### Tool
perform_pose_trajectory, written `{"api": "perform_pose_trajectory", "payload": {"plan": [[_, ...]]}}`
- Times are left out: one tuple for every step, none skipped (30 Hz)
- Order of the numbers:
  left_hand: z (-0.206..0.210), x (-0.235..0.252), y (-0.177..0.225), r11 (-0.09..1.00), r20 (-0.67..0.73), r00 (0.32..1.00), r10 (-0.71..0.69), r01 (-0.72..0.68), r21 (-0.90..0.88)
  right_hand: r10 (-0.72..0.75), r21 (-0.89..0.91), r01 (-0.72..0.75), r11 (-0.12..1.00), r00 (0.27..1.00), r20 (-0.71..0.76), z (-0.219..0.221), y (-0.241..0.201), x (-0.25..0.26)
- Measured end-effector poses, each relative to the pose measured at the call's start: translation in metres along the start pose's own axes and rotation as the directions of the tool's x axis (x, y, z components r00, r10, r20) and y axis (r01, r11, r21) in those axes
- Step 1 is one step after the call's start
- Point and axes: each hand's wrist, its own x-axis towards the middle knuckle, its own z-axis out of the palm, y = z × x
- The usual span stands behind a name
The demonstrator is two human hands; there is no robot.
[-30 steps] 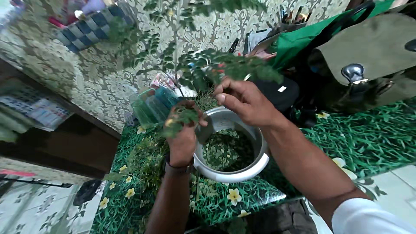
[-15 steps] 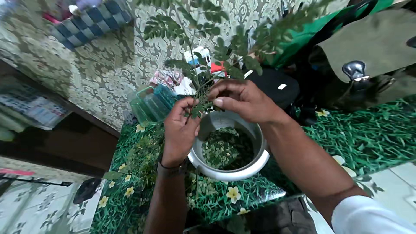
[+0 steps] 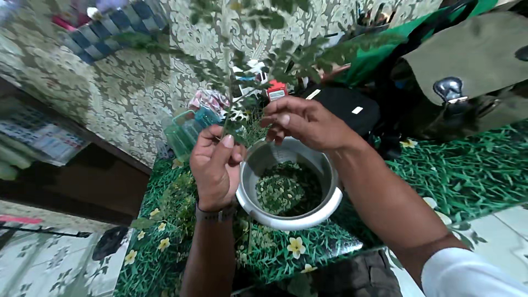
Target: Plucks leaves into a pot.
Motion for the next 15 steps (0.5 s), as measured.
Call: {"api": "perform_pose_trajectory", "payload": {"plan": [[0.001, 0.0, 0.0, 1.0, -0.01, 1.0, 0.006, -0.006, -0.008, -0.001, -0.012, 0.002, 1.0, 1.0, 0.018, 0.001, 0.001, 0.0], [0.001, -0.001, -0.001, 1.0, -0.012, 1.0, 0.011, -0.011, -0.006, 0.001, -0.021, 0.0, 1.0, 1.0, 0.027, 0.003, 0.001, 0.001], [0.0, -0.001, -0.003, 1.0, -0.003, 1.0, 0.014, -0.014, -0.006, 0.003, -0.024, -0.003, 1.0, 0.999, 0.033, 0.005, 0.001, 0.001], [0.0, -0.001, -0.004, 1.0, 0.004, 1.0, 0.017, -0.017, -0.01, 0.002, -0.026, -0.001, 1.0, 0.999, 0.038, 0.007, 0.001, 0.001], [0.0, -0.001, -0.006, 1.0, 0.012, 1.0, 0.02, -0.02, -0.016, 0.001, -0.027, 0.0, 1.0, 0.999, 0.041, 0.008, 0.002, 0.002], [0.0, -0.002, -0.008, 0.999, 0.019, 1.0, 0.021, -0.02, -0.025, 0.001, -0.024, 0.0, 1.0, 0.999, 0.039, 0.009, 0.003, 0.002], [0.0, -0.002, -0.009, 0.999, 0.019, 1.0, 0.019, -0.019, -0.032, -0.002, -0.019, 0.002, 1.0, 1.0, 0.031, 0.01, 0.003, 0.002], [0.0, -0.003, -0.01, 0.999, 0.013, 1.0, 0.021, -0.021, -0.034, -0.006, -0.009, 0.006, 1.0, 1.0, 0.013, 0.01, 0.004, 0.002], [0.0, -0.003, -0.011, 0.999, 0.011, 1.0, 0.027, -0.027, -0.033, -0.012, 0.003, 0.012, 1.0, 1.0, -0.019, 0.011, 0.005, 0.003], [-0.001, -0.003, -0.012, 0.999, 0.021, 0.999, 0.039, -0.038, -0.03, -0.018, 0.02, 0.02, 1.0, 0.998, -0.06, 0.01, 0.006, 0.003], [-0.002, -0.003, -0.012, 0.998, 0.037, 0.998, 0.052, -0.051, -0.024, -0.023, 0.043, 0.027, 0.999, 0.995, -0.099, 0.01, 0.005, 0.003], [-0.003, -0.003, -0.012, 0.998, 0.062, 0.996, 0.062, -0.061, -0.012, -0.025, 0.065, 0.033, 0.997, 0.992, -0.122, 0.01, 0.004, 0.002], [-0.004, -0.003, -0.012, 0.997, 0.078, 0.994, 0.071, -0.071, -0.002, -0.03, 0.093, 0.042, 0.995, 0.991, -0.128, 0.009, 0.002, 0.001], [-0.005, -0.003, -0.013, 0.997, 0.087, 0.993, 0.077, -0.077, 0.006, -0.038, 0.121, 0.052, 0.991, 0.992, -0.118, 0.009, 0.001, 0.001], [-0.006, -0.004, -0.014, 0.997, 0.097, 0.992, 0.078, -0.079, 0.006, -0.049, 0.14, 0.063, 0.988, 0.994, -0.101, 0.01, -0.001, 0.0]]}}
